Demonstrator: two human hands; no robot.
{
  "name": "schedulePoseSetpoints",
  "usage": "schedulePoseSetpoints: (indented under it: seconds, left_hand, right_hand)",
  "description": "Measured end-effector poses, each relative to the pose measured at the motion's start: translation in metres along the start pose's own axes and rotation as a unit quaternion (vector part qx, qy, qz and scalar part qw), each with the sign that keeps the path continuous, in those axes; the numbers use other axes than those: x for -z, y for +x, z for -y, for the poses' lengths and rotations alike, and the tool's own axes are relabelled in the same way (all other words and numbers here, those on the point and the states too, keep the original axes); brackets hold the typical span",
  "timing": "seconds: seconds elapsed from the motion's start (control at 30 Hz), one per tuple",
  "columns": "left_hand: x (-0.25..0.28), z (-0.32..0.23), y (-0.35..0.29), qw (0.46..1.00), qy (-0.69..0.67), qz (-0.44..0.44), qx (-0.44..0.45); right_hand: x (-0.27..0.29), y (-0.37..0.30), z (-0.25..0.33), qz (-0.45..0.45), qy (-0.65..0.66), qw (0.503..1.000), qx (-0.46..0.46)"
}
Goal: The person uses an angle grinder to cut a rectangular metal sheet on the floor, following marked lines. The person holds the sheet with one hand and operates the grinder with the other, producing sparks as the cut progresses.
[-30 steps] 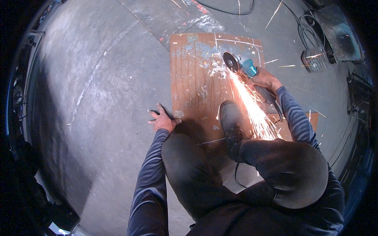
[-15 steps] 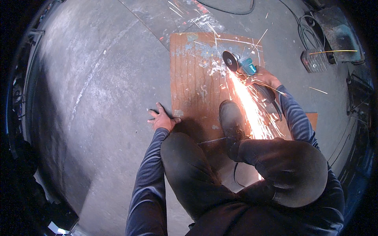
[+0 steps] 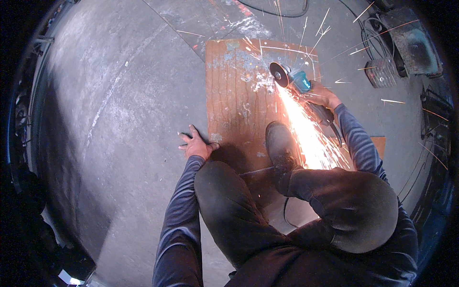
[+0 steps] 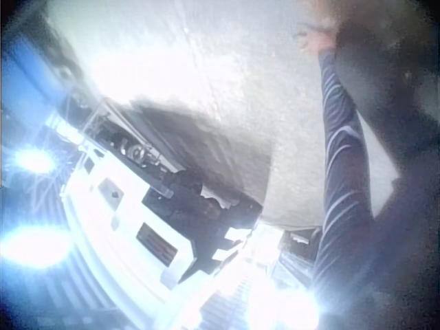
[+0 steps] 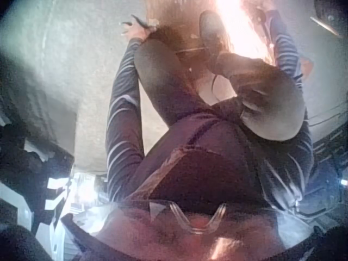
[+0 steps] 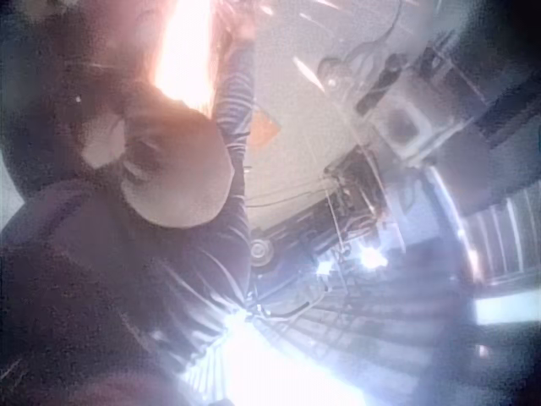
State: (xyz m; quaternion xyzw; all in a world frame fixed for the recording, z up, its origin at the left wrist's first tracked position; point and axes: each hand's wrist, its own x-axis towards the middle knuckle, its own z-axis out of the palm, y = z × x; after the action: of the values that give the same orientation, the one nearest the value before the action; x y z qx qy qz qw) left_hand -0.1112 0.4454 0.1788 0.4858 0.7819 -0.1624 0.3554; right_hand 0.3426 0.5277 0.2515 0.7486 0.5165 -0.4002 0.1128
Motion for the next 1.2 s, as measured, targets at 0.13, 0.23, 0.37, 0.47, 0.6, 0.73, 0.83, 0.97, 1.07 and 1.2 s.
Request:
schedulePoseSetpoints:
  seconds: [0.13,0.23,0.37,0.47,0.6,0.73,0.83,0.97,1.07,1.2]
  left_hand:
    - [0.000,0.000,-0.001,1.000,-0.009,-0.001,-0.004]
    - [-0.001,0.001,0.001,1.000,-0.013,0.000,-0.008]
    - [-0.001,0.002,0.001,1.000,-0.001,-0.003,0.002]
    - [-0.001,-0.001,0.001,1.000,-0.005,0.001,-0.002]
    - [-0.004,0.003,0.003,1.000,-0.012,-0.003,-0.003]
    - [-0.003,0.002,0.002,1.000,-0.006,-0.001,0.000]
    - [-0.002,-0.002,0.001,1.000,-0.001,0.003,0.009]
    - [-0.006,0.002,0.005,1.000,0.003,-0.008,0.012]
    - [-0.005,0.003,0.005,1.000,0.000,-0.002,0.013]
    - [-0.002,0.004,0.003,1.000,-0.003,0.005,0.004]
  right_hand:
    - [-0.010,-0.005,-0.010,-0.075,0.049,0.996,0.024]
    - [-0.009,0.000,-0.016,-0.054,0.044,0.997,0.015]
    - [0.005,-0.021,0.003,0.041,0.099,0.994,0.002]
    - [-0.004,-0.002,-0.016,0.017,0.071,0.996,0.059]
    - [-0.010,-0.016,-0.013,-0.049,0.089,0.993,0.059]
    - [-0.008,-0.009,-0.010,-0.019,0.046,0.999,0.004]
    - [-0.009,-0.018,-0.011,-0.037,0.066,0.997,-0.012]
    - [-0.016,-0.014,-0.014,-0.028,0.120,0.992,-0.004]
    - [-0.008,-0.008,-0.007,-0.022,0.039,0.999,0.001]
    - [-0.002,-0.018,0.004,-0.007,0.044,0.999,-0.008]
